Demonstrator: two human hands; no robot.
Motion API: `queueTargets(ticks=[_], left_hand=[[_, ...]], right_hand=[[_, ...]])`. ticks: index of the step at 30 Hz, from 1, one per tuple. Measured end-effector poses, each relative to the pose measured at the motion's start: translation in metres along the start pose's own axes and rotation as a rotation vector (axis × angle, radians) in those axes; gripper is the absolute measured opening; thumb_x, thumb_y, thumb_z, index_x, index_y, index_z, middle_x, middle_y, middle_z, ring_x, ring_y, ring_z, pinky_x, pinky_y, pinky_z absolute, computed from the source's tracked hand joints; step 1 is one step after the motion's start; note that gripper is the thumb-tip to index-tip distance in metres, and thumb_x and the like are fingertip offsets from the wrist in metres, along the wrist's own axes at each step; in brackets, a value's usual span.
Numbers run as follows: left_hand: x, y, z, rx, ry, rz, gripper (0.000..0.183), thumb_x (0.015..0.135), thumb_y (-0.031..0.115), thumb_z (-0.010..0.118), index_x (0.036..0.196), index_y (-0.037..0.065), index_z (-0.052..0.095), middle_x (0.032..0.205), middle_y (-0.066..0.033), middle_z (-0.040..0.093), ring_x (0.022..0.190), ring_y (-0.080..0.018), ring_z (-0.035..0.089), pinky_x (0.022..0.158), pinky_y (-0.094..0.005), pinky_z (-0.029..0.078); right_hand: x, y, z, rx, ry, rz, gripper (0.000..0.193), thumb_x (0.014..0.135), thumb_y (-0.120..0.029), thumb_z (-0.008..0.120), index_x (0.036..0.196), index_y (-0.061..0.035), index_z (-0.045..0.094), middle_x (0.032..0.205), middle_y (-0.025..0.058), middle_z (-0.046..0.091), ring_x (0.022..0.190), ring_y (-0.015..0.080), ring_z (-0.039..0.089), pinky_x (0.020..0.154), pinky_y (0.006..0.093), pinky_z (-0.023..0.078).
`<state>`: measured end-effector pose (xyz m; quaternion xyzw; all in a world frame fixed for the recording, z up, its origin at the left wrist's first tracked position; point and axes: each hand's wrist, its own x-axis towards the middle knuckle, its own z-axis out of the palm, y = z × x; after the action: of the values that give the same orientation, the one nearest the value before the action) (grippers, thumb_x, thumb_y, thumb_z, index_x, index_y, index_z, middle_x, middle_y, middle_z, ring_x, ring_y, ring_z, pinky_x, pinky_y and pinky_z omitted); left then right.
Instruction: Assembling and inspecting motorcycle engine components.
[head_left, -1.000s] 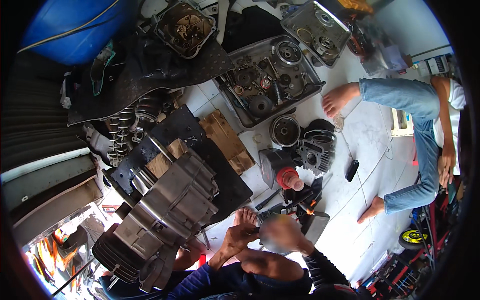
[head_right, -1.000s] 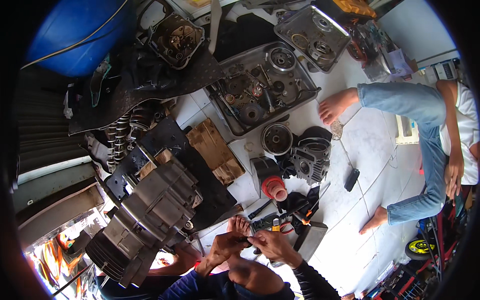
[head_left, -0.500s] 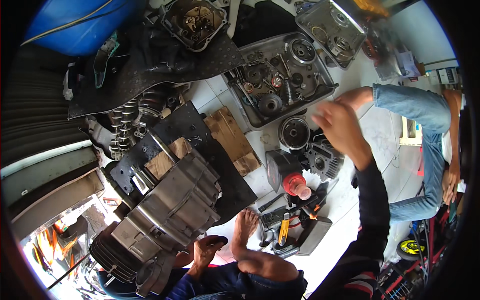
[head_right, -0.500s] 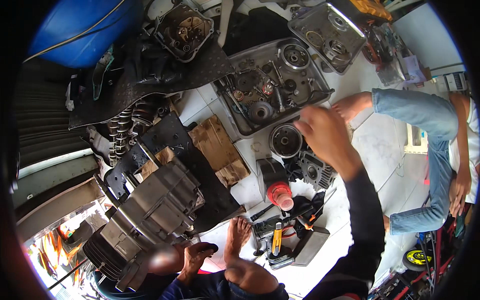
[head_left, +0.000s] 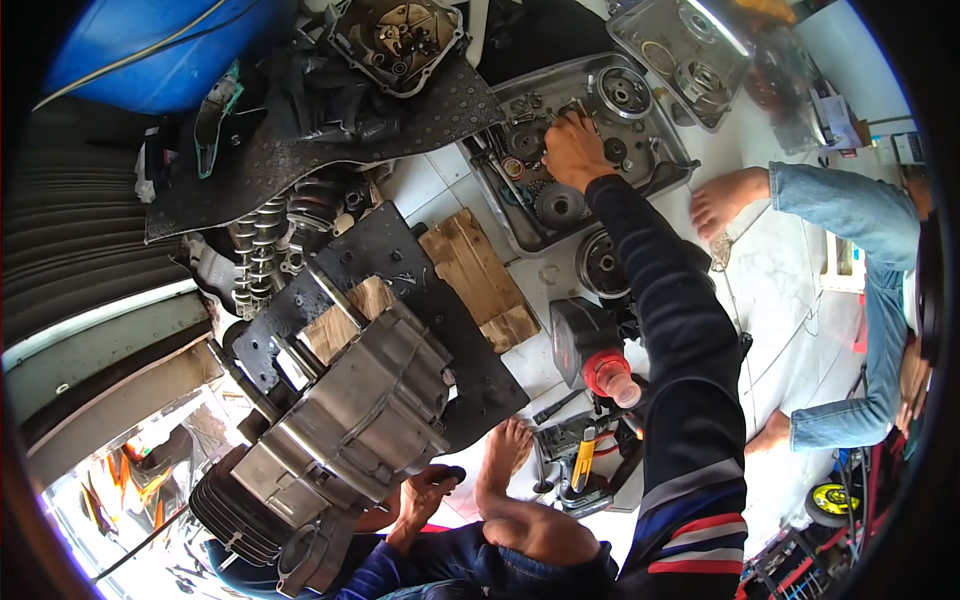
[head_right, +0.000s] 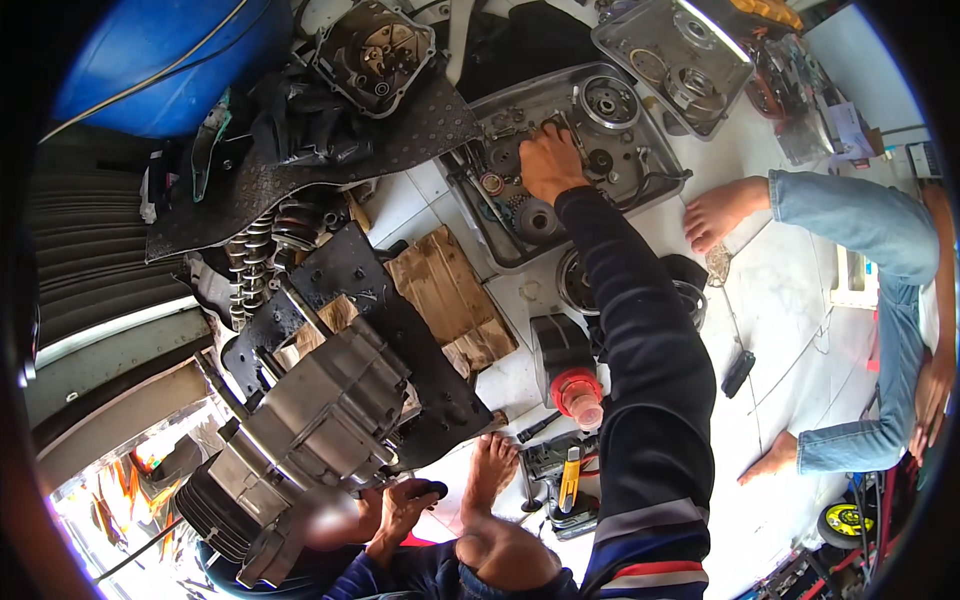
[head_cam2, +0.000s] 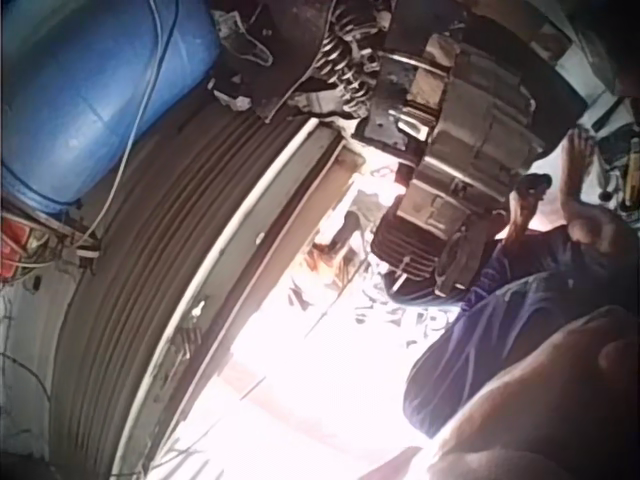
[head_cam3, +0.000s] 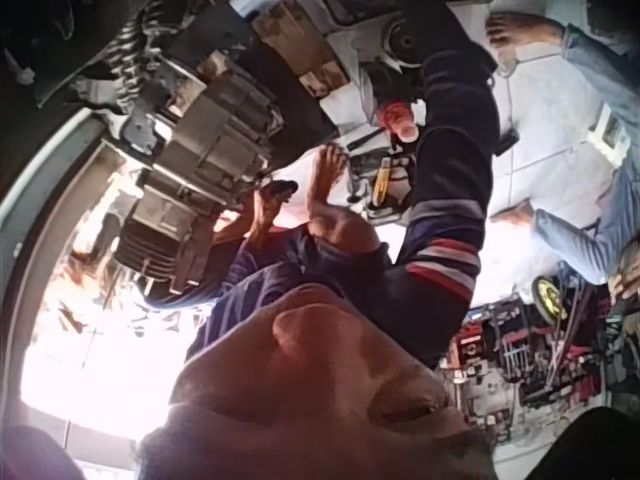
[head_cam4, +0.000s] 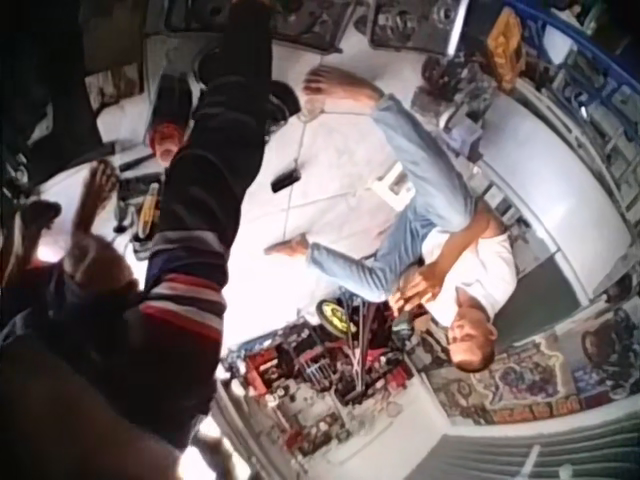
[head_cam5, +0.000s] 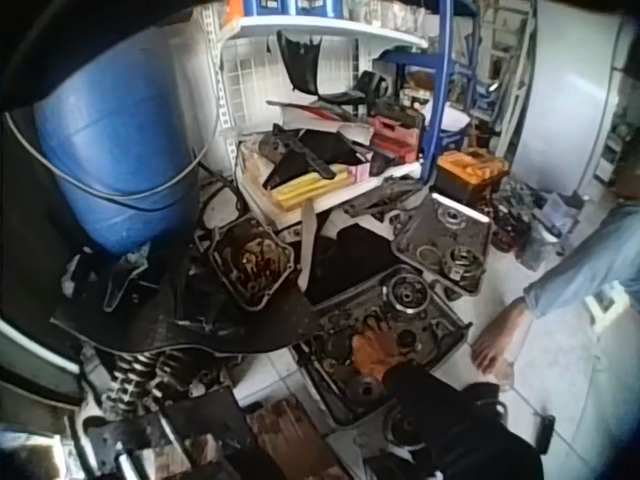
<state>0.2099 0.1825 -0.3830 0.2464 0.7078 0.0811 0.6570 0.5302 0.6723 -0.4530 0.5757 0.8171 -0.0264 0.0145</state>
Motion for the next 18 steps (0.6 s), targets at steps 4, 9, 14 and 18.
queueTargets(ticks=[4, 9, 14, 18], left_hand=[[-0.003, 0.008, 0.000, 0.058, -0.001, -0.045, 0.040, 0.082, 0.021, 0.074, 0.112, -0.004, 0.066, 0.095, -0.0133, 0.073, 0.079, -0.0167, 0.069, 0.073, -0.0290, 0.054], [-0.003, 0.006, -0.001, 0.025, -0.030, -0.049, 0.038, 0.084, 0.023, 0.073, 0.112, -0.003, 0.066, 0.096, -0.0123, 0.072, 0.080, -0.0172, 0.067, 0.073, -0.0305, 0.053], [-0.011, 0.002, 0.002, -0.114, -0.025, -0.006, 0.034, 0.080, 0.009, 0.076, 0.104, -0.011, 0.065, 0.087, -0.0142, 0.072, 0.073, -0.0161, 0.068, 0.068, -0.0283, 0.056], [-0.028, 0.003, -0.006, -0.015, 0.062, 0.037, 0.028, 0.081, 0.016, 0.073, 0.097, -0.007, 0.070, 0.076, -0.0104, 0.070, 0.067, -0.0127, 0.064, 0.062, -0.0265, 0.051]], right_hand=[[0.003, -0.003, 0.007, 0.013, 0.012, 0.029, 0.026, 0.072, -0.021, 0.077, 0.086, 0.0010, 0.072, 0.103, 0.0132, 0.067, 0.113, 0.0296, 0.052, 0.098, 0.0417, 0.040], [0.005, 0.007, -0.001, 0.282, 0.113, 0.081, 0.022, 0.073, -0.020, 0.076, 0.082, -0.0001, 0.073, 0.088, 0.0146, 0.070, 0.090, 0.0290, 0.065, 0.082, 0.0380, 0.050], [-0.027, 0.026, -0.058, 1.470, 0.011, 0.377, 0.022, 0.085, -0.018, 0.068, 0.099, -0.0018, 0.072, 0.093, 0.0042, 0.071, 0.085, 0.0144, 0.066, 0.076, 0.0286, 0.050], [-0.074, 0.064, -0.071, 2.024, -0.341, 0.156, 0.028, 0.095, -0.026, 0.053, 0.110, -0.0043, 0.062, 0.116, 0.0104, 0.064, 0.112, 0.0207, 0.058, 0.097, 0.0348, 0.043]])
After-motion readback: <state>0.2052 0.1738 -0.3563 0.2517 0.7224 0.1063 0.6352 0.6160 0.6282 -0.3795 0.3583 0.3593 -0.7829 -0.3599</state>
